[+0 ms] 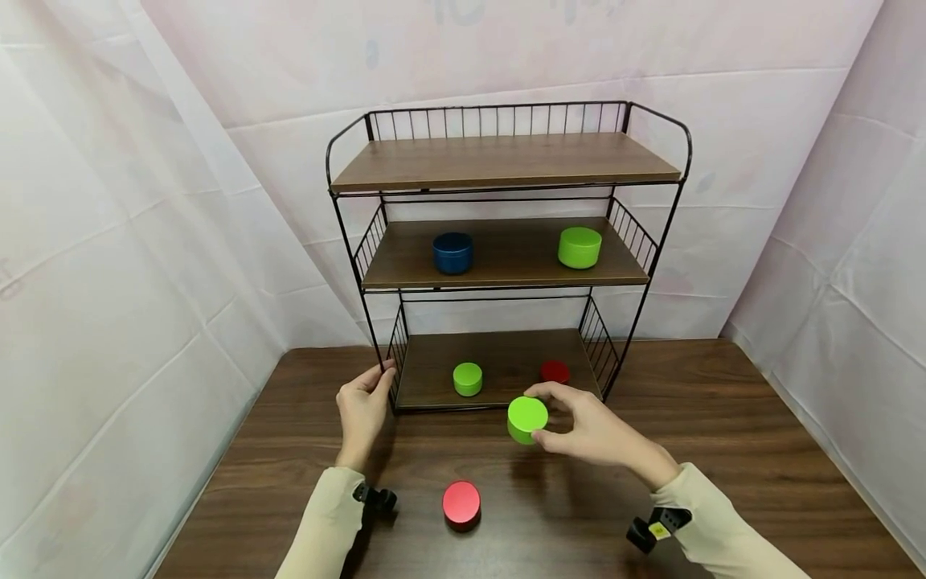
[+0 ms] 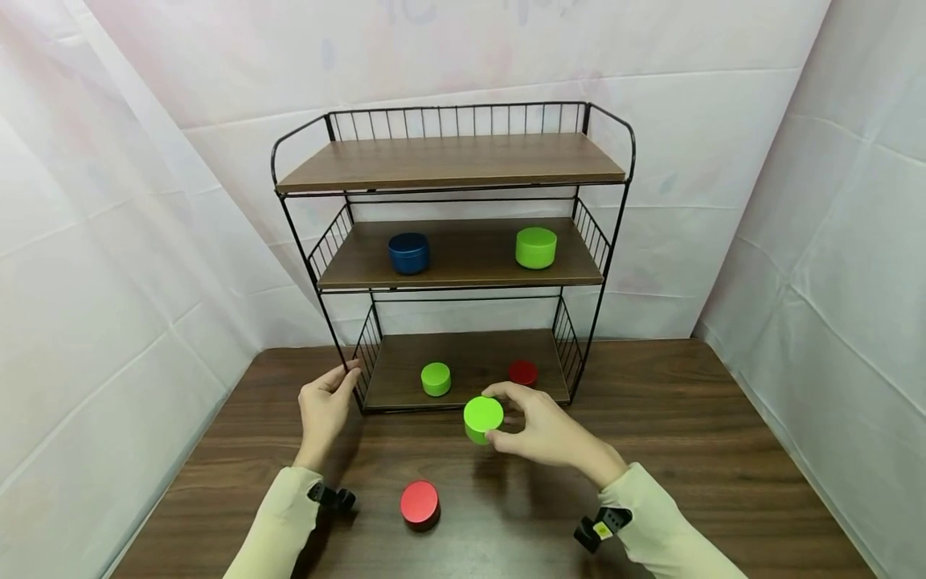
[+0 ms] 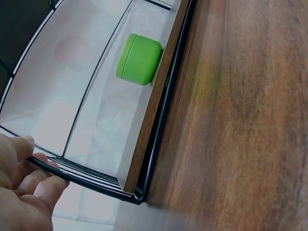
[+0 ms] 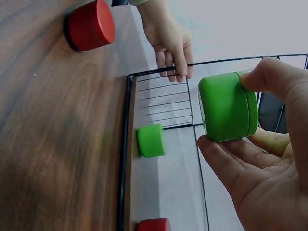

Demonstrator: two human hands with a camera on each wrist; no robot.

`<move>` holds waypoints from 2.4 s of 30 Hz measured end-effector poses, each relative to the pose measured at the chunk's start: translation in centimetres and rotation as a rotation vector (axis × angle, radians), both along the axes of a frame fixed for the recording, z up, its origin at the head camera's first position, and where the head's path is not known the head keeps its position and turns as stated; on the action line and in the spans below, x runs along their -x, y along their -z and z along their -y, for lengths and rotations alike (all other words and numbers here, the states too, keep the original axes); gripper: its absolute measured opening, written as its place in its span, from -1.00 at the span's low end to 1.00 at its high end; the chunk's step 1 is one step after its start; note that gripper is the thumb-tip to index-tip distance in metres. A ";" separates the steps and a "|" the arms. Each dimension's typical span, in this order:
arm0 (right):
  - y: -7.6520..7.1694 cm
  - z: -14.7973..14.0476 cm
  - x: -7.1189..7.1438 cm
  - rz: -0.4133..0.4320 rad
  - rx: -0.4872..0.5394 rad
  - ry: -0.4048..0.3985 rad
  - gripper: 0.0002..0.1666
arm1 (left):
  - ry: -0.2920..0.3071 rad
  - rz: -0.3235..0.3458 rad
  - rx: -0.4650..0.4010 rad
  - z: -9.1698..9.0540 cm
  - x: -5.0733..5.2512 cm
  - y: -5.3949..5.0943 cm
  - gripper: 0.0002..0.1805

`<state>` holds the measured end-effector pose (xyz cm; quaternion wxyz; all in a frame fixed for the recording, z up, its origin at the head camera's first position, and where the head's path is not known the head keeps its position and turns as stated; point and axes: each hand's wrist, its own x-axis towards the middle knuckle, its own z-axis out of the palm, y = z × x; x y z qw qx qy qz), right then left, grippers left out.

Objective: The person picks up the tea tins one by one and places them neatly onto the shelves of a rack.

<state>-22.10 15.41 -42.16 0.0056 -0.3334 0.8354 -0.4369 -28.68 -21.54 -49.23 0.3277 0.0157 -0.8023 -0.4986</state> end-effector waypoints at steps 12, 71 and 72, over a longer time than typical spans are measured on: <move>-1.4 -0.2 0.5 -0.038 0.015 0.005 -0.44 | -0.005 0.027 -0.005 -0.1 0.0 -0.1 -0.84; -12.6 -1.9 1.3 -0.106 0.009 0.057 -0.42 | -0.003 0.006 0.013 0.0 -0.1 -0.1 -0.84; -12.8 -1.9 1.4 -0.106 0.010 0.060 -0.42 | -0.002 0.007 0.011 0.0 -0.1 -0.1 -0.84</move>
